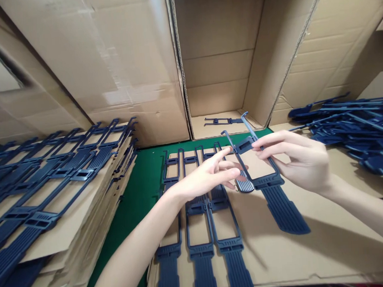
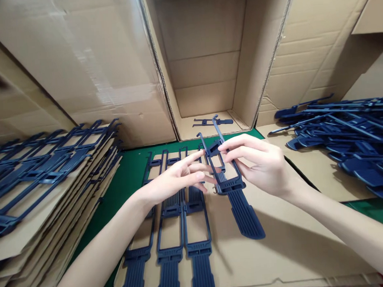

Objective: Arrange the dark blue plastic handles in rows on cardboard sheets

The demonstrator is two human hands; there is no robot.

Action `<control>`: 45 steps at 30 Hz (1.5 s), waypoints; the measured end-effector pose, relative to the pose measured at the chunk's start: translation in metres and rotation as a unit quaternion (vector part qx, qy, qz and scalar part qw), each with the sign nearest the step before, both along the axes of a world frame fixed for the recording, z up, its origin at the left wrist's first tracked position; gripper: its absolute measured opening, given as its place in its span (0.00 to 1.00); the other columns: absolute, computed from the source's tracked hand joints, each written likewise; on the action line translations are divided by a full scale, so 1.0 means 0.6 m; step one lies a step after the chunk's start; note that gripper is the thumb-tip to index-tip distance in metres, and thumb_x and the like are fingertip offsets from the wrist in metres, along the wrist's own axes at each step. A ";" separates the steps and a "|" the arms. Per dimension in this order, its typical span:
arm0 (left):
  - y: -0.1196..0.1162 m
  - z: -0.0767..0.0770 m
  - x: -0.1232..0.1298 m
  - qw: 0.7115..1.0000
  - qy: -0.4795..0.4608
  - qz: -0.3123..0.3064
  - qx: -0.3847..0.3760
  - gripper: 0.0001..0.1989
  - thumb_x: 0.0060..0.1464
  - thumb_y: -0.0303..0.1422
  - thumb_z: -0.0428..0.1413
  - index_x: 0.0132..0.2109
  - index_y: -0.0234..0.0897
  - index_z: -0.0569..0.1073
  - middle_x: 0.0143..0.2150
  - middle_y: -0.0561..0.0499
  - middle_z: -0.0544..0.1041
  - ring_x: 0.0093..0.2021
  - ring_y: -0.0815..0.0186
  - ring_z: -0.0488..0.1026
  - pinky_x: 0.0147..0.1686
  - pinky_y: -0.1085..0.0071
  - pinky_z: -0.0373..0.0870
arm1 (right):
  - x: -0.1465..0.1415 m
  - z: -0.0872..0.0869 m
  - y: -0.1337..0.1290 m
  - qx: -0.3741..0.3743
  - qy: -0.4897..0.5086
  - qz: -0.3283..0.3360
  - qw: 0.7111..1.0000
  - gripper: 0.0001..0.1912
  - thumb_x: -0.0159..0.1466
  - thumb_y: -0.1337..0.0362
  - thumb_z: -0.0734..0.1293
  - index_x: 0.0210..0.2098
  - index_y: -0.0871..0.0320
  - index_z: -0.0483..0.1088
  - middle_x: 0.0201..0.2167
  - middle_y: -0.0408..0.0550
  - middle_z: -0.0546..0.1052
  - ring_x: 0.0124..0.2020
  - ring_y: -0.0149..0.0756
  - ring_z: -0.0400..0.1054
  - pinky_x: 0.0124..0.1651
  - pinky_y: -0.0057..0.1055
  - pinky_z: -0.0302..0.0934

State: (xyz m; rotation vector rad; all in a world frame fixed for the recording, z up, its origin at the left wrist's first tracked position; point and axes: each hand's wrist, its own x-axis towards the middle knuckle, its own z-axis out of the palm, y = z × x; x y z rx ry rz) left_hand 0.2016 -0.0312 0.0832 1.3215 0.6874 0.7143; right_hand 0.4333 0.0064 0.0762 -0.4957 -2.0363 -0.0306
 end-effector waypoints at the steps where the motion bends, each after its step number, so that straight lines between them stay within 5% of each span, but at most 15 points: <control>1: -0.004 0.002 0.005 1.000 -0.011 -0.001 -0.010 0.36 0.58 0.34 0.58 0.67 0.39 0.49 0.56 0.35 0.71 0.47 0.56 0.76 0.40 0.64 0.73 | 0.001 0.001 -0.009 -0.008 -0.004 0.002 1.000 0.11 0.61 0.72 0.65 0.33 0.46 0.73 0.41 0.43 0.77 0.41 0.36 0.73 0.43 0.33 0.70; 5: -0.014 0.009 0.017 0.999 -0.016 0.035 -0.029 0.21 0.54 0.37 0.61 0.52 0.33 0.67 0.38 0.43 0.78 0.31 0.63 0.79 0.33 0.66 0.76 | 0.000 0.008 -0.049 -0.160 0.016 0.046 0.986 0.11 0.63 0.70 0.64 0.40 0.47 0.72 0.46 0.44 0.75 0.47 0.38 0.71 0.49 0.37 0.69; 9: -0.023 0.006 0.028 0.997 0.010 0.071 -0.040 0.16 0.50 0.40 0.63 0.36 0.31 0.69 0.31 0.47 0.77 0.26 0.65 0.78 0.29 0.69 0.76 | 0.006 0.003 -0.077 -0.424 0.142 0.070 0.892 0.21 0.63 0.62 0.66 0.54 0.45 0.59 0.52 0.47 0.71 0.49 0.41 0.70 0.47 0.40 0.71; 14: -0.034 -0.004 0.038 0.998 0.060 0.025 -0.024 0.19 0.52 0.45 0.60 0.37 0.32 0.69 0.31 0.46 0.77 0.29 0.64 0.78 0.32 0.67 0.76 | 0.025 -0.026 -0.085 -0.605 0.080 0.037 0.791 0.19 0.58 0.51 0.69 0.42 0.57 0.68 0.34 0.49 0.77 0.32 0.38 0.73 0.34 0.33 0.71; 16: -0.035 -0.003 0.034 0.984 0.167 -0.004 0.062 0.19 0.57 0.46 0.54 0.37 0.32 0.71 0.32 0.44 0.78 0.31 0.62 0.78 0.33 0.67 0.75 | 0.031 -0.037 -0.090 -0.638 0.051 0.021 0.768 0.21 0.56 0.47 0.70 0.36 0.59 0.70 0.26 0.47 0.75 0.25 0.35 0.71 0.31 0.33 0.70; 18: -0.034 0.003 0.025 0.917 0.338 0.006 0.214 0.18 0.61 0.44 0.51 0.37 0.32 0.74 0.33 0.43 0.79 0.35 0.59 0.78 0.37 0.64 0.73 | 0.039 -0.050 -0.095 -0.651 0.049 -0.010 0.757 0.24 0.52 0.45 0.72 0.35 0.60 0.71 0.22 0.46 0.74 0.22 0.34 0.69 0.29 0.33 0.69; 21: -0.029 0.013 0.008 0.744 0.555 -0.001 0.371 0.14 0.59 0.40 0.54 0.43 0.34 0.77 0.36 0.41 0.79 0.41 0.50 0.77 0.39 0.58 0.71 | 0.052 -0.075 -0.099 -0.670 0.049 -0.035 0.740 0.26 0.50 0.44 0.72 0.34 0.60 0.70 0.21 0.46 0.73 0.21 0.34 0.69 0.27 0.32 0.68; 22: -0.027 0.015 0.002 0.708 0.591 -0.020 0.386 0.14 0.58 0.39 0.55 0.45 0.34 0.77 0.37 0.41 0.79 0.41 0.49 0.77 0.38 0.58 0.71 | 0.055 -0.085 -0.100 -0.678 0.049 -0.035 0.732 0.26 0.50 0.44 0.72 0.35 0.60 0.69 0.21 0.45 0.73 0.20 0.33 0.68 0.26 0.32 0.68; 24: -0.023 0.017 -0.007 0.679 0.618 -0.057 0.391 0.15 0.57 0.38 0.57 0.49 0.37 0.75 0.39 0.42 0.79 0.42 0.49 0.77 0.37 0.60 0.71 | 0.059 -0.103 -0.099 -0.693 0.047 -0.032 0.719 0.25 0.51 0.46 0.72 0.36 0.61 0.68 0.23 0.45 0.73 0.19 0.32 0.68 0.24 0.31 0.66; 35: -0.022 0.011 -0.018 0.686 0.622 -0.103 0.364 0.26 0.50 0.35 0.63 0.57 0.39 0.70 0.49 0.44 0.74 0.49 0.53 0.73 0.43 0.62 0.71 | 0.050 -0.122 -0.115 -0.671 0.020 0.004 0.741 0.19 0.62 0.58 0.66 0.49 0.55 0.57 0.24 0.37 0.68 0.20 0.28 0.66 0.25 0.26 0.63; 45: -0.025 -0.002 -0.009 0.690 0.606 -0.110 0.381 0.25 0.52 0.36 0.61 0.58 0.39 0.68 0.50 0.42 0.72 0.51 0.52 0.71 0.44 0.62 0.70 | 0.056 -0.118 -0.140 -0.666 -0.012 -0.030 0.745 0.20 0.63 0.52 0.63 0.48 0.55 0.56 0.24 0.37 0.66 0.19 0.28 0.64 0.22 0.27 0.61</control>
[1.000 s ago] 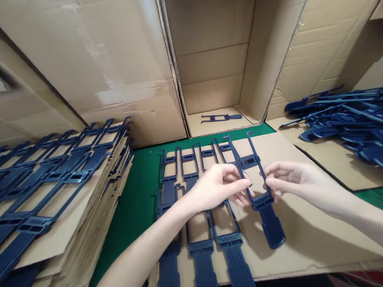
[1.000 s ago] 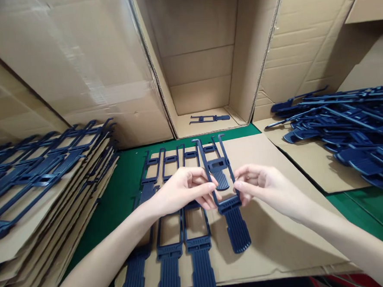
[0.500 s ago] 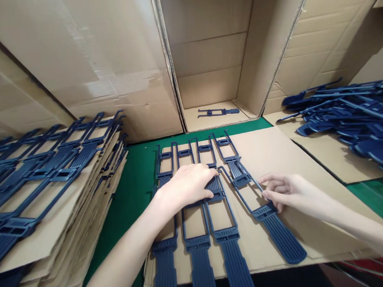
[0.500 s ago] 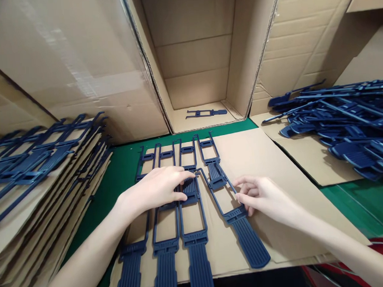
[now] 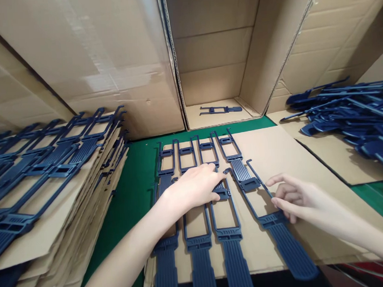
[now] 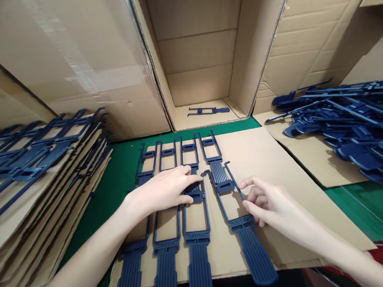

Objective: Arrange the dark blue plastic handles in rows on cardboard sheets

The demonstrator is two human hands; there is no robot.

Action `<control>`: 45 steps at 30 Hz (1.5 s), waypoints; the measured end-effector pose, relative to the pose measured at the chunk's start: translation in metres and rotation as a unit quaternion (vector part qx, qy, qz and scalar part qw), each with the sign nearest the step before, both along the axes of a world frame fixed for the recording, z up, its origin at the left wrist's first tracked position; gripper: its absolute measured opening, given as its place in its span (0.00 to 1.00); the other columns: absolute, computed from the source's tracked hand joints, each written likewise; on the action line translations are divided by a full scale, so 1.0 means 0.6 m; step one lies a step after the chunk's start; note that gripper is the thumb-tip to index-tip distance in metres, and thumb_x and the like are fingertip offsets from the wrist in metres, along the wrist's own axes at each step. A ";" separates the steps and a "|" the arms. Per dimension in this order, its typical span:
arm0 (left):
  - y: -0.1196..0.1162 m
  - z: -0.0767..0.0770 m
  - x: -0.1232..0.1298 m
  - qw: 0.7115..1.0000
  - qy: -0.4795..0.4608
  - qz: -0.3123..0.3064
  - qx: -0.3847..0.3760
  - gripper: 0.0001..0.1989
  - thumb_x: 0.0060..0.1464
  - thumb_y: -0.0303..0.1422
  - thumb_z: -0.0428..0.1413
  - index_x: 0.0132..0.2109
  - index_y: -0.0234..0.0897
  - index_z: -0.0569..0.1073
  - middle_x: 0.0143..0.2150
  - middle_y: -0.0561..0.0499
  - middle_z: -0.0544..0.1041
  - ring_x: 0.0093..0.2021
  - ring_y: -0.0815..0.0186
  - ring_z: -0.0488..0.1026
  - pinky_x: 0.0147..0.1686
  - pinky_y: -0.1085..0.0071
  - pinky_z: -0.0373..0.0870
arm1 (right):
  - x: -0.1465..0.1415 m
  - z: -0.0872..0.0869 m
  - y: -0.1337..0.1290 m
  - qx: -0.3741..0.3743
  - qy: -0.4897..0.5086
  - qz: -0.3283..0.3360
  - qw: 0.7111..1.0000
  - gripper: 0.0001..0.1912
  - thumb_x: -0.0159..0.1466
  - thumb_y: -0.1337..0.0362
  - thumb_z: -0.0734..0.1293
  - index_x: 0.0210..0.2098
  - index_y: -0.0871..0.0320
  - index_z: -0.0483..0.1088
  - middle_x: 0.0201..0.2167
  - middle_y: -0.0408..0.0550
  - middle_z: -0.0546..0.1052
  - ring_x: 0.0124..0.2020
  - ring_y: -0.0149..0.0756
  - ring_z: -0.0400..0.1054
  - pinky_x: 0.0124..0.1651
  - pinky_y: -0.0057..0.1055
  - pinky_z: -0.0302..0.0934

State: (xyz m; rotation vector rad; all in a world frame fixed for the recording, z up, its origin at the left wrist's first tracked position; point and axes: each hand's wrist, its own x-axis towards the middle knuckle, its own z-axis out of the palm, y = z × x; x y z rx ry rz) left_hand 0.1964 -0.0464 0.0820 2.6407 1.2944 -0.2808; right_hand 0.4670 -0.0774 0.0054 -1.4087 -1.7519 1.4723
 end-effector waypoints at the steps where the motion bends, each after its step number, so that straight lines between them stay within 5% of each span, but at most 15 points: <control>1: 0.000 -0.002 0.000 1.000 0.001 0.000 0.002 0.25 0.52 0.36 0.61 0.58 0.39 0.68 0.50 0.42 0.72 0.51 0.52 0.71 0.44 0.62 0.70 | -0.003 0.001 -0.002 -0.001 -0.008 0.005 1.000 0.19 0.64 0.52 0.63 0.48 0.55 0.57 0.24 0.38 0.66 0.19 0.29 0.64 0.22 0.27 0.60; 9: 0.004 -0.001 -0.002 0.999 -0.029 -0.026 0.025 0.29 0.50 0.39 0.63 0.58 0.37 0.68 0.49 0.41 0.70 0.51 0.53 0.69 0.46 0.62 0.68 | -0.017 0.018 0.004 0.136 -0.165 0.061 0.975 0.16 0.65 0.54 0.59 0.47 0.56 0.67 0.21 0.40 0.67 0.20 0.30 0.63 0.25 0.29 0.58; 14: 0.014 -0.014 -0.005 0.997 -0.065 -0.040 0.017 0.40 0.46 0.45 0.65 0.63 0.38 0.61 0.66 0.37 0.57 0.66 0.48 0.52 0.60 0.55 0.55 | -0.021 0.023 0.009 0.227 -0.221 0.057 0.947 0.15 0.66 0.55 0.58 0.43 0.54 0.71 0.19 0.40 0.66 0.20 0.32 0.63 0.27 0.31 0.59; 17: 0.017 -0.024 -0.006 0.998 -0.056 -0.020 -0.017 0.45 0.44 0.45 0.65 0.66 0.40 0.56 0.71 0.37 0.44 0.70 0.48 0.39 0.64 0.53 0.47 | -0.031 0.018 0.016 0.327 -0.208 0.030 0.921 0.14 0.67 0.56 0.58 0.45 0.54 0.71 0.35 0.49 0.74 0.37 0.39 0.70 0.41 0.37 0.66; 20: 0.016 -0.026 -0.004 0.998 -0.047 0.002 -0.053 0.47 0.45 0.44 0.65 0.67 0.38 0.53 0.71 0.36 0.39 0.70 0.49 0.36 0.64 0.54 0.46 | -0.041 0.001 0.027 0.411 -0.199 0.052 0.888 0.18 0.66 0.56 0.60 0.54 0.53 0.67 0.55 0.53 0.68 0.57 0.44 0.62 0.56 0.43 0.60; 22: 0.014 -0.027 -0.002 0.997 -0.044 0.010 -0.063 0.46 0.47 0.43 0.64 0.68 0.37 0.51 0.71 0.35 0.38 0.70 0.50 0.35 0.65 0.53 0.46 | -0.045 -0.011 0.032 0.440 -0.219 0.085 0.867 0.22 0.65 0.55 0.61 0.57 0.53 0.64 0.61 0.52 0.64 0.62 0.46 0.56 0.60 0.46 0.57; 27: 0.010 -0.026 0.004 0.997 -0.031 0.022 -0.072 0.45 0.50 0.43 0.62 0.69 0.37 0.49 0.70 0.35 0.37 0.70 0.50 0.33 0.65 0.51 0.44 | -0.043 -0.024 0.034 0.461 -0.275 0.096 0.838 0.18 0.66 0.56 0.61 0.53 0.54 0.69 0.59 0.51 0.67 0.61 0.46 0.58 0.60 0.49 0.57; 32: 0.008 -0.021 0.008 0.997 -0.018 0.028 -0.073 0.45 0.52 0.43 0.61 0.69 0.36 0.48 0.70 0.34 0.37 0.70 0.51 0.33 0.65 0.53 0.44 | -0.042 -0.031 0.034 0.441 -0.256 0.060 0.858 0.19 0.65 0.56 0.61 0.53 0.54 0.68 0.62 0.52 0.62 0.62 0.47 0.58 0.59 0.49 0.60; 45: 0.005 -0.027 0.010 0.997 -0.027 0.035 -0.061 0.46 0.51 0.42 0.62 0.69 0.33 0.48 0.70 0.33 0.38 0.70 0.50 0.36 0.65 0.54 0.47 | -0.057 -0.039 0.043 0.443 -0.235 0.093 0.860 0.17 0.66 0.61 0.59 0.52 0.55 0.69 0.62 0.53 0.63 0.63 0.46 0.55 0.61 0.50 0.57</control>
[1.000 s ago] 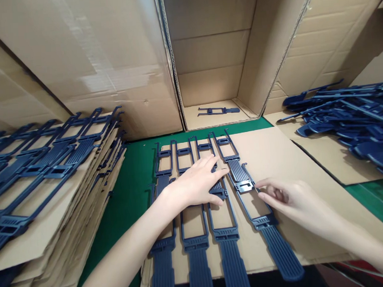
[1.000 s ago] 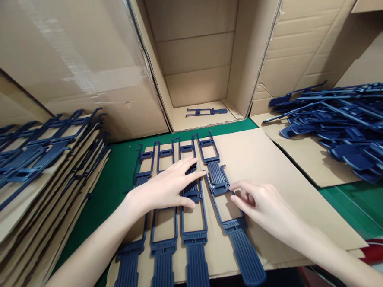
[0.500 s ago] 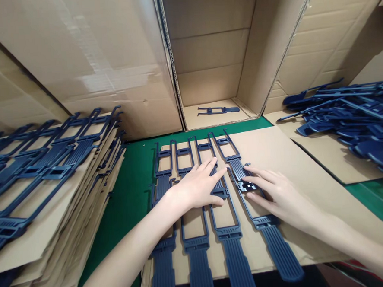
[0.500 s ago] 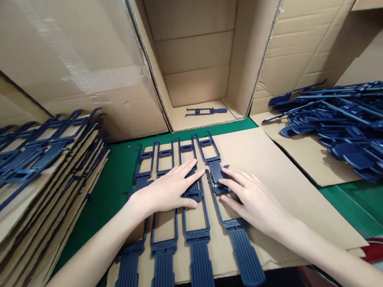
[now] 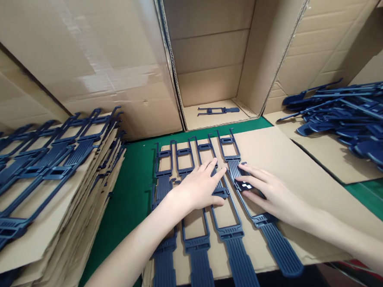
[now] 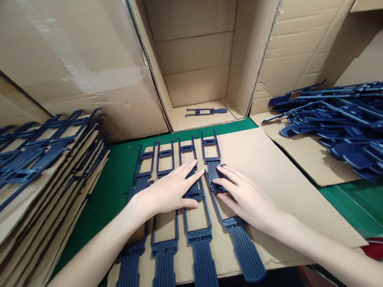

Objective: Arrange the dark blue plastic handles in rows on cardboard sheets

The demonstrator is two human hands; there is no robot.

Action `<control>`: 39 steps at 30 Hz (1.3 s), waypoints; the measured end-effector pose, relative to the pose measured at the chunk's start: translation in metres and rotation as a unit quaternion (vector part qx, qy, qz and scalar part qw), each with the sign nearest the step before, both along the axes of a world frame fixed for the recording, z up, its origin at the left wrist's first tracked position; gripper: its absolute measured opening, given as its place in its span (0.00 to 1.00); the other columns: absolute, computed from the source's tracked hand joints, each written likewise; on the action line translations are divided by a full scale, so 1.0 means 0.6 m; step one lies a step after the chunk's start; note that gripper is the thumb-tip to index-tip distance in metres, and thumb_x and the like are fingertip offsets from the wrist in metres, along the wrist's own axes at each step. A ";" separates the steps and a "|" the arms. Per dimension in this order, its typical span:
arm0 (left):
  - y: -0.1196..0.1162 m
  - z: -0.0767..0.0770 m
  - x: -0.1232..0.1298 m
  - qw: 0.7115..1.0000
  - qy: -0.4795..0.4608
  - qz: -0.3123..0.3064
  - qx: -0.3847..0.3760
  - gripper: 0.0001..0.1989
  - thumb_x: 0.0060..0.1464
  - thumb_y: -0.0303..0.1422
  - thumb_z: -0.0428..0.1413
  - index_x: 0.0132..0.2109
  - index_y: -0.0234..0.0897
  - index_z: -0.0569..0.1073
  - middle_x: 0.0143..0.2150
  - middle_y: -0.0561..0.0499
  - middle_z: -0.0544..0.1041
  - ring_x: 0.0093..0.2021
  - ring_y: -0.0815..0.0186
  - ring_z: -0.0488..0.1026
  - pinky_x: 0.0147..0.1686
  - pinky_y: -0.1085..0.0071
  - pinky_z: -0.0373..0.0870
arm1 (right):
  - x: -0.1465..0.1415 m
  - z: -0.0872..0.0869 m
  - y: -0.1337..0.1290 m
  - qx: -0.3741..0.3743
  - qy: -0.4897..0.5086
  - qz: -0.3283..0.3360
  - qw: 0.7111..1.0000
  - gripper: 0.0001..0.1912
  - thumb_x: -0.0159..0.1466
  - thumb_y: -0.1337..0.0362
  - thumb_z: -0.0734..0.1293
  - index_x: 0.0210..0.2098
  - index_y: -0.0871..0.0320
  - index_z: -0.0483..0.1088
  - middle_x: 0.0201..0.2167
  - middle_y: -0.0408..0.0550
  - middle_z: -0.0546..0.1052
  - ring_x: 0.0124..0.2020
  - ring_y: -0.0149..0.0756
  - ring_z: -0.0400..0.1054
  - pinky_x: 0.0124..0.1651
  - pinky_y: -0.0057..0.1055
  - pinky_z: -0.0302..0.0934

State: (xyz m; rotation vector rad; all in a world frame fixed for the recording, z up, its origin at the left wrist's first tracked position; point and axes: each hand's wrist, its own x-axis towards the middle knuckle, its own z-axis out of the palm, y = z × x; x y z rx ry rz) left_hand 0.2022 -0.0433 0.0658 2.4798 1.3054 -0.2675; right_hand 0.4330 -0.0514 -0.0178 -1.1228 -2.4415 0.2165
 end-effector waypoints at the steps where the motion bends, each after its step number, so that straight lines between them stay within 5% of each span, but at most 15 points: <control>1: 0.000 0.001 0.001 1.000 0.002 0.000 0.000 0.46 0.51 0.42 0.62 0.69 0.33 0.48 0.70 0.33 0.38 0.70 0.50 0.35 0.65 0.54 0.46 | 0.001 0.000 -0.001 -0.001 -0.003 -0.001 1.000 0.16 0.67 0.60 0.59 0.52 0.55 0.69 0.62 0.53 0.62 0.63 0.46 0.55 0.61 0.49 0.57; 6: -0.001 0.004 0.001 1.000 0.007 -0.002 0.000 0.45 0.51 0.42 0.62 0.68 0.32 0.49 0.70 0.32 0.38 0.70 0.50 0.36 0.65 0.55 0.46 | 0.001 0.023 0.006 0.015 -0.005 -0.008 1.000 0.16 0.66 0.56 0.61 0.49 0.54 0.70 0.60 0.53 0.66 0.62 0.47 0.57 0.59 0.50 0.58; 11: -0.001 0.001 0.000 1.000 -0.001 -0.004 0.007 0.44 0.51 0.42 0.62 0.68 0.33 0.50 0.70 0.33 0.40 0.70 0.49 0.38 0.64 0.52 0.48 | -0.012 0.050 0.067 0.039 0.019 0.011 0.999 0.16 0.66 0.57 0.60 0.51 0.53 0.69 0.56 0.52 0.70 0.59 0.44 0.62 0.58 0.47 0.59; 17: -0.001 0.002 -0.001 1.000 0.003 -0.002 0.004 0.44 0.51 0.43 0.61 0.68 0.32 0.50 0.70 0.32 0.40 0.70 0.48 0.39 0.64 0.50 0.49 | -0.039 0.030 0.148 0.003 0.011 0.051 0.999 0.18 0.66 0.56 0.59 0.52 0.55 0.68 0.54 0.53 0.72 0.59 0.46 0.62 0.58 0.48 0.60; 27: -0.001 -0.003 0.001 1.000 0.024 -0.004 0.012 0.44 0.51 0.44 0.61 0.68 0.33 0.49 0.70 0.32 0.40 0.70 0.47 0.39 0.63 0.50 0.50 | -0.044 0.035 0.155 0.010 -0.009 0.120 0.993 0.17 0.67 0.57 0.59 0.51 0.55 0.69 0.56 0.52 0.70 0.59 0.44 0.61 0.59 0.47 0.58; 34: -0.003 -0.003 0.001 0.999 0.031 0.004 0.011 0.44 0.52 0.44 0.60 0.69 0.33 0.49 0.70 0.32 0.39 0.70 0.47 0.38 0.64 0.51 0.49 | 0.072 0.083 0.240 0.125 -0.103 -0.055 0.985 0.19 0.66 0.57 0.57 0.49 0.60 0.71 0.53 0.54 0.72 0.54 0.45 0.65 0.57 0.41 0.59; 39: -0.002 -0.001 0.001 0.999 0.041 0.005 0.013 0.45 0.53 0.44 0.60 0.69 0.34 0.48 0.70 0.33 0.38 0.70 0.48 0.37 0.64 0.52 0.49 | 0.211 0.106 0.332 0.096 -0.261 -0.257 0.926 0.23 0.62 0.62 0.60 0.56 0.62 0.65 0.60 0.63 0.64 0.58 0.58 0.59 0.53 0.52 0.57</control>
